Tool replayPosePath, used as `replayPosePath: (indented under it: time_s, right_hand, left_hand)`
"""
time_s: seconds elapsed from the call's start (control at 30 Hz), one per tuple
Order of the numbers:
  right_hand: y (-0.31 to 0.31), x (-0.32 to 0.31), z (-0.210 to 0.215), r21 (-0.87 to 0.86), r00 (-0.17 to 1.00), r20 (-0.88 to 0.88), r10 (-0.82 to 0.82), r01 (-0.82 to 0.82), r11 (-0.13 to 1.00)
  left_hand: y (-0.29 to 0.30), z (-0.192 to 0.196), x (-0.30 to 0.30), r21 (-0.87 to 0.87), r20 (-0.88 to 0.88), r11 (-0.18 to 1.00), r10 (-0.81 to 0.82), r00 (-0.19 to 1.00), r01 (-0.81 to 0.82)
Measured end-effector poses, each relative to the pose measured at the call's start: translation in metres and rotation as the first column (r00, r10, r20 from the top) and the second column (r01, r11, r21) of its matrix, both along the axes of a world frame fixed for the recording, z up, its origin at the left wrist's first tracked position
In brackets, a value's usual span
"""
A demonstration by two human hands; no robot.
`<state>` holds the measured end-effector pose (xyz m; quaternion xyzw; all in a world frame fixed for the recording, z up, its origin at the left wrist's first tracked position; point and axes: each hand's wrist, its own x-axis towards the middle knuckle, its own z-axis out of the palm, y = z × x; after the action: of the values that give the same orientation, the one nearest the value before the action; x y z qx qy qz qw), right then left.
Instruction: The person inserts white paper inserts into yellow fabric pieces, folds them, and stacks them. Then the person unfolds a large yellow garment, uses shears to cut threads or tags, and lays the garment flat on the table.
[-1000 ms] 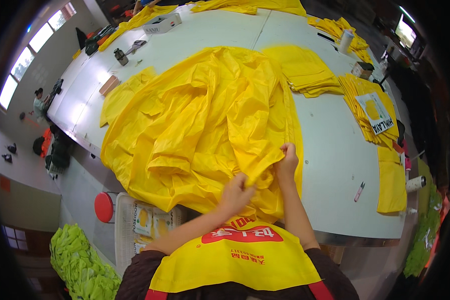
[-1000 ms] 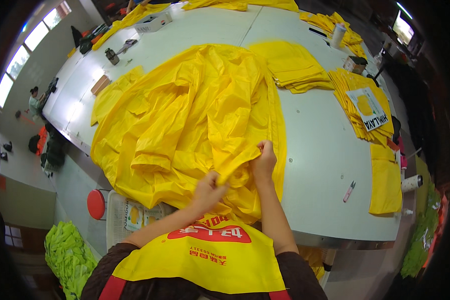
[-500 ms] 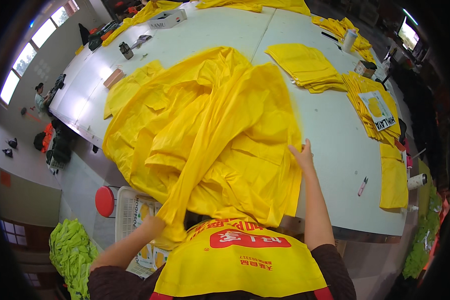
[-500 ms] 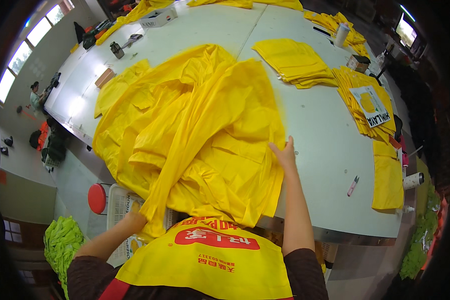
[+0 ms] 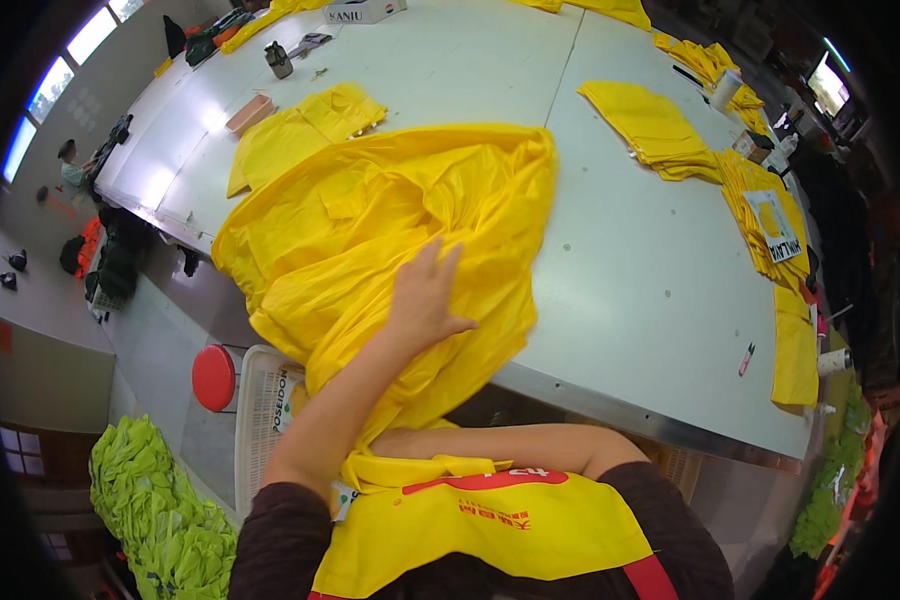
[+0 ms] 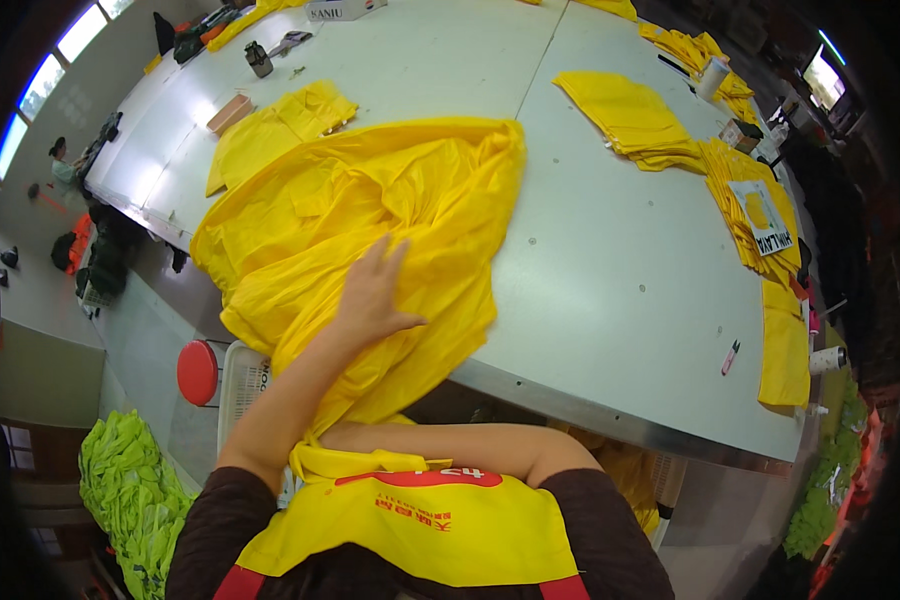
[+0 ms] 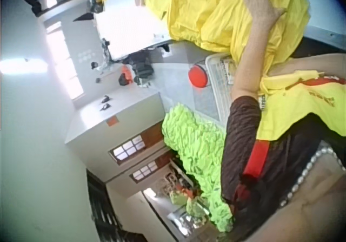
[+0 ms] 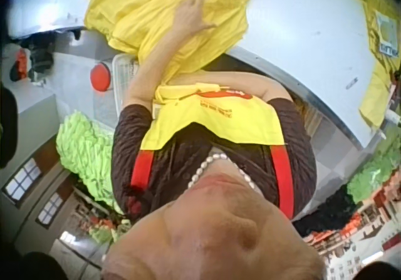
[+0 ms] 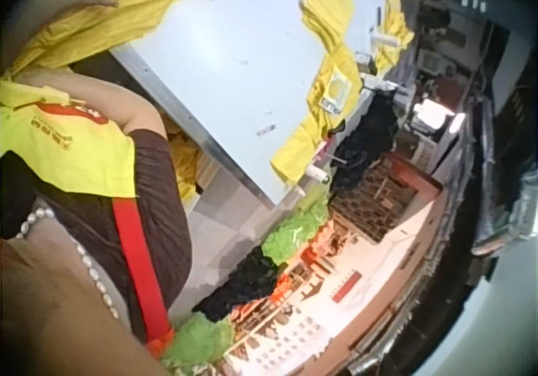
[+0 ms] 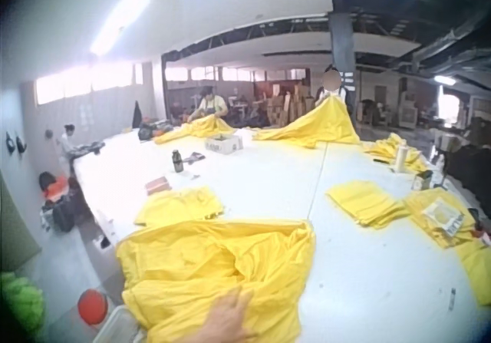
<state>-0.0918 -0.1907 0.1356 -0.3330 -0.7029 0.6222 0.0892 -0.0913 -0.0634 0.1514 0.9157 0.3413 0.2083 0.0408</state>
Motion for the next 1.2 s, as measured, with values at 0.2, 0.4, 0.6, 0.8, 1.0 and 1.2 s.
replayPosePath:
  time_s: [0.2, 0.4, 0.6, 0.8, 1.0, 1.2]
  right_hand:
    - [0.027, 0.010, 0.023, 0.259, 0.893, 0.035, 0.449, -0.442, 0.859]
    - [0.127, 0.117, -0.019, 0.937, 0.865, 0.324, -0.382, -0.238, 0.254]
    - [0.113, 0.018, -0.047, 0.280, 0.793, 0.554, 0.252, -0.463, 0.841]
    - [0.034, -0.038, 0.053, -0.682, 0.877, -0.311, -0.365, 0.062, 0.729]
    - [-0.004, 0.043, 0.092, -0.503, 0.609, -0.410, -0.679, 0.470, 0.725]
    - [-0.030, 0.178, 0.190, 0.115, 0.440, -0.441, -0.782, 0.892, 0.437]
  left_hand:
    - [-0.012, -0.072, -0.069, -0.344, -0.283, 0.926, -0.260, 0.923, 0.156]
    - [-0.082, 0.006, -0.187, -0.444, -0.102, 0.873, -0.273, 0.957, 0.202]
    - [-0.130, 0.066, -0.347, -0.318, 0.393, 0.939, 0.257, 0.883, -0.132]
    - [-0.155, 0.125, -0.488, -0.062, 0.685, 0.628, 0.592, 0.425, -0.776]
    - [-0.093, 0.173, -0.498, -0.042, 0.794, 0.555, 0.523, 0.310, -0.831]
    - [0.019, 0.260, -0.412, -0.046, 0.870, 0.843, 0.298, 0.394, -0.536]
